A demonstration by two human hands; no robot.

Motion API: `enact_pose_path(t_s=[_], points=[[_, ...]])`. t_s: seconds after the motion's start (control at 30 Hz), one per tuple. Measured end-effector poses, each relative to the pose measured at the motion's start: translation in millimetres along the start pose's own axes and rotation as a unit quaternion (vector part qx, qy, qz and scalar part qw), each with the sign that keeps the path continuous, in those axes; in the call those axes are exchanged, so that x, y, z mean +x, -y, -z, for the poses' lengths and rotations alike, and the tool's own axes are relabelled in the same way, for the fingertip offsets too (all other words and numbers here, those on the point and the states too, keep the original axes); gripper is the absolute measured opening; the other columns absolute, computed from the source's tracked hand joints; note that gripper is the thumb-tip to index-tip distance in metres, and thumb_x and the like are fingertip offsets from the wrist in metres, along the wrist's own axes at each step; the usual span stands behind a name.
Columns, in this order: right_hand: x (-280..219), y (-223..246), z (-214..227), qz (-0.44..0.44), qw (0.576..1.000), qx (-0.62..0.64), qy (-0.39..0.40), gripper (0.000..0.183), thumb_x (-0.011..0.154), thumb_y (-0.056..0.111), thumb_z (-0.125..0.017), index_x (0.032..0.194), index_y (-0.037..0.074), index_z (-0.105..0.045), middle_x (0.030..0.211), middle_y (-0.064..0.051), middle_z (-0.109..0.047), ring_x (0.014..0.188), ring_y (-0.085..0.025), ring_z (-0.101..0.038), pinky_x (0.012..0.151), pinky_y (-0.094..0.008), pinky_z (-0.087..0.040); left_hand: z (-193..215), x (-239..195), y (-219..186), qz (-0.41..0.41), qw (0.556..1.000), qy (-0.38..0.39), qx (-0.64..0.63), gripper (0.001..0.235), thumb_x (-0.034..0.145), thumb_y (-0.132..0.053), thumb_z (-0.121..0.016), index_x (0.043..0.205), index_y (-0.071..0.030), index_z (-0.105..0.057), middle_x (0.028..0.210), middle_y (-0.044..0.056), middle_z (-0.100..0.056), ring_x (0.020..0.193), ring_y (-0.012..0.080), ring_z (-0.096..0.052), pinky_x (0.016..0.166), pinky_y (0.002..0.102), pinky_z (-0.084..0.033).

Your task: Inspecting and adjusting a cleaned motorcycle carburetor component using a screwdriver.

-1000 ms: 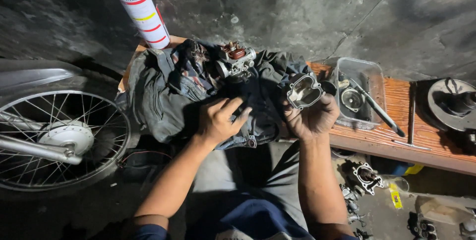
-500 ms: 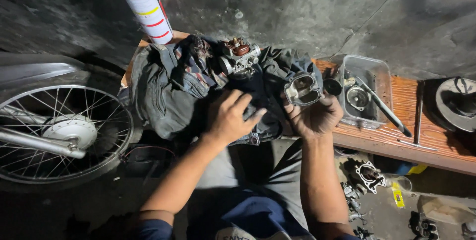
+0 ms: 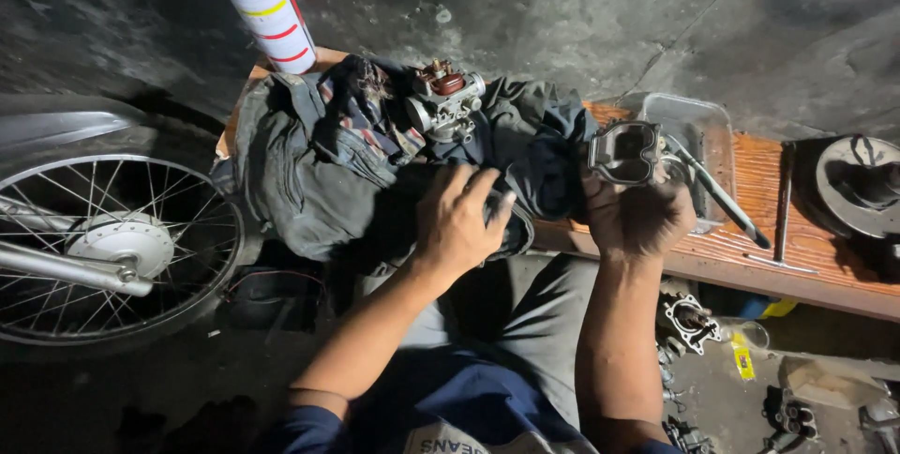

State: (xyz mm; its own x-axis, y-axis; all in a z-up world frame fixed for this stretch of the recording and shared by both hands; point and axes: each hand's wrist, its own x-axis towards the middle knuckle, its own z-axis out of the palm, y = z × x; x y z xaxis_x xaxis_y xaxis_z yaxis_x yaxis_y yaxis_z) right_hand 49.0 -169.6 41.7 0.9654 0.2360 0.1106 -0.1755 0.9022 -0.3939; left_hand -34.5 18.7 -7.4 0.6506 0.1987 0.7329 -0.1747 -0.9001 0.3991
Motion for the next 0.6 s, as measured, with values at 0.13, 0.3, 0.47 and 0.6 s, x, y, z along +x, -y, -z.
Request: enact_pose_path(t_s=[0.13, 0.3, 0.47, 0.6], points=[[3, 0, 13, -0.002, 0.999, -0.030, -0.016, 0.023, 0.074, 0.022, -0.062, 0.094, 0.013, -0.070, 0.093, -0.006, -0.075, 0.091, -0.028, -0.076, 0.090, -0.056, -0.062, -15, 3, -5, 0.080, 0.997, 0.016, -0.008, 0.047, 0.082, -0.049, -0.074, 0.102, -0.007, -0.075, 0.087, 0.017, -0.066, 0.076, 0.0416, -0.068, 0.063, 0.049, -0.057], [4, -6, 10, -0.003, 0.993, -0.118, 0.012, 0.059, 0.073, 0.021, -0.059, 0.131, 0.008, -0.061, 0.108, -0.012, -0.074, 0.099, -0.024, -0.075, 0.092, -0.051, -0.064, -10, 20, -13, 0.194, 0.971, 0.011, -0.140, 0.021, 0.089, -0.026, -0.071, 0.104, -0.014, -0.074, 0.083, 0.013, -0.072, 0.077, 0.0372, -0.074, 0.065, 0.045, -0.061], [14, -1, 33, 0.006, 0.987, -0.157, 0.033, 0.063, 0.075, 0.018, -0.059, 0.136, 0.003, -0.056, 0.114, -0.015, -0.072, 0.096, -0.020, -0.074, 0.088, -0.046, -0.066, -3, 32, -15, 0.297, 0.909, 0.002, -0.293, 0.021, 0.095, -0.027, -0.063, 0.108, -0.011, -0.067, 0.090, 0.019, -0.072, 0.089, 0.0437, -0.072, 0.076, 0.050, -0.060], [5, -1, 20, 0.005, 0.993, -0.121, 0.003, 0.061, 0.074, 0.010, -0.058, 0.134, 0.001, -0.056, 0.113, -0.018, -0.070, 0.087, -0.024, -0.073, 0.081, -0.042, -0.068, -19, 29, -8, 0.349, 0.814, 0.020, -0.464, 0.024, 0.098, -0.031, -0.065, 0.117, -0.017, -0.066, 0.099, 0.003, -0.065, 0.094, 0.0166, -0.063, 0.081, 0.039, -0.059]])
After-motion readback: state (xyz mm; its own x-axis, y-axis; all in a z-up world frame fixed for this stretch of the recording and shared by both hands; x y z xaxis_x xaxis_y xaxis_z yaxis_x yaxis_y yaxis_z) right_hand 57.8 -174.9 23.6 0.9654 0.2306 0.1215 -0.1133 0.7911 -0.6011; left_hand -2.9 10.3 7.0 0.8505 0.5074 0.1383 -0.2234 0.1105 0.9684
